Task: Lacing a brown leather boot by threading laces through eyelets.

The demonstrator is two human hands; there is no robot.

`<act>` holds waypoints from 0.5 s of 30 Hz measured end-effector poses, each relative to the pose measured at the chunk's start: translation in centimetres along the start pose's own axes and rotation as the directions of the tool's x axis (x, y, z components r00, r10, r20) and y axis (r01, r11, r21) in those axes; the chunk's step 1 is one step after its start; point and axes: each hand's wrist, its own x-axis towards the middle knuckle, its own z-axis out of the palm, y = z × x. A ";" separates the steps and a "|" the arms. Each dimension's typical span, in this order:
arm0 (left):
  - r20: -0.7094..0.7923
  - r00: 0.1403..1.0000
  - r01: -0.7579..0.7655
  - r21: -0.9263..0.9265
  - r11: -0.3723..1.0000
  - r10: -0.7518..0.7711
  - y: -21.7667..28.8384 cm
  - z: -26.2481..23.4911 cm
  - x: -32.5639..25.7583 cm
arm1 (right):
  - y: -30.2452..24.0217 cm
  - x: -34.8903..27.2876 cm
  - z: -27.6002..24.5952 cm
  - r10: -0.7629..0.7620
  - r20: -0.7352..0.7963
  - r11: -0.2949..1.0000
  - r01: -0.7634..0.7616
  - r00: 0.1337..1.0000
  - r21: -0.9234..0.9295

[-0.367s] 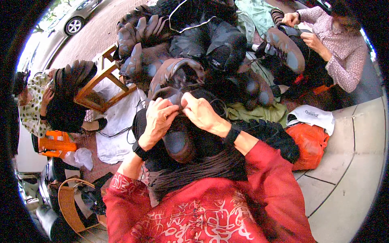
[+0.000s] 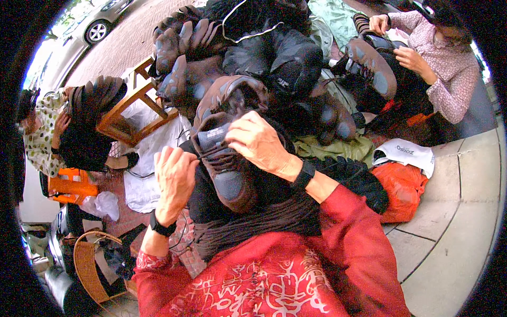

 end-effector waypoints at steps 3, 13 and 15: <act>-0.007 1.000 0.011 -0.061 0.998 -0.011 0.2 -1.0 0.2 | -0.7 0.9 1.5 -0.058 -0.009 0.949 0.058 0.998 0.311; -0.045 0.996 -0.091 -0.412 0.907 0.079 -0.6 0.4 2.5 | -1.9 0.8 1.5 0.340 0.231 0.653 -0.405 0.912 0.640; 0.051 0.997 -0.020 -0.568 0.823 0.059 -2.2 1.2 2.8 | -1.7 0.8 1.2 0.363 0.197 0.691 -0.405 0.911 0.599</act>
